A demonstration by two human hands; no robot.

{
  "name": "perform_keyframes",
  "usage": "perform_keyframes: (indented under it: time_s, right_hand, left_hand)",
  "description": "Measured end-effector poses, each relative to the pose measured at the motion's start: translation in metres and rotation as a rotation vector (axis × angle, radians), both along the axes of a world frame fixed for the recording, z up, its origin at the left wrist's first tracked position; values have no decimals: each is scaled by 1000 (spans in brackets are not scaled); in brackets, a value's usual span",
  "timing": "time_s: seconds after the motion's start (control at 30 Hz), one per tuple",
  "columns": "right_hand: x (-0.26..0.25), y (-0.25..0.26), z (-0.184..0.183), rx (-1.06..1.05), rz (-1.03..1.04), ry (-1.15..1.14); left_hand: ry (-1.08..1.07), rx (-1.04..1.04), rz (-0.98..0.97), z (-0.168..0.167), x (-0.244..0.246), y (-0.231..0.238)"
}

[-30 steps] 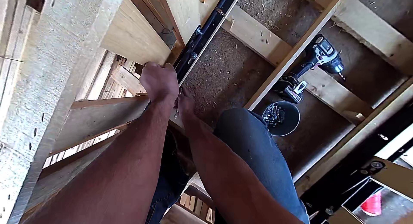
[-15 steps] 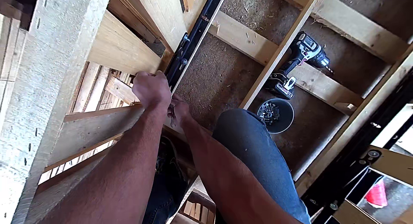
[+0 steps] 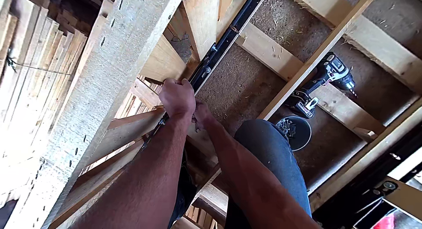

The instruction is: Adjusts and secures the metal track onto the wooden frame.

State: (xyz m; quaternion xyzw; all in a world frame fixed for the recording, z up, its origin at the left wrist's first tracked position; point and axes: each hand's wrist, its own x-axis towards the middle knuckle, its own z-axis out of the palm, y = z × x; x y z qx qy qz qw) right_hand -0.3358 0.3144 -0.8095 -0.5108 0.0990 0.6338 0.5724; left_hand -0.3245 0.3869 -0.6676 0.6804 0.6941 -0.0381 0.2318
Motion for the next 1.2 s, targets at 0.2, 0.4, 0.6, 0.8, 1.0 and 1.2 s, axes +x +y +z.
perform_keyframes:
  time_s: [0.2, 0.4, 0.6, 0.8, 1.0, 1.2]
  right_hand:
    - [13, 1, 2, 23, 100, 67]
    - [5, -2, 12, 18, -75, 41]
    - [16, -6, 13, 86, 18, 97]
    - [20, -8, 26, -17, 385, 16]
    - [5, -7, 28, -184, 446, -102]
    - [4, 1, 29, -214, 640, -366]
  left_hand:
    - [-16, -16, 7, -1, -1, 2]
    - [-51, -49, 27, 0, 2, 3]
    - [-34, -39, 27, -1, 1, 2]
    - [-28, -33, 11, -1, -1, 2]
    - [-28, -36, 18, 1, 0, 2]
    - [-53, -34, 25, -2, -3, 3]
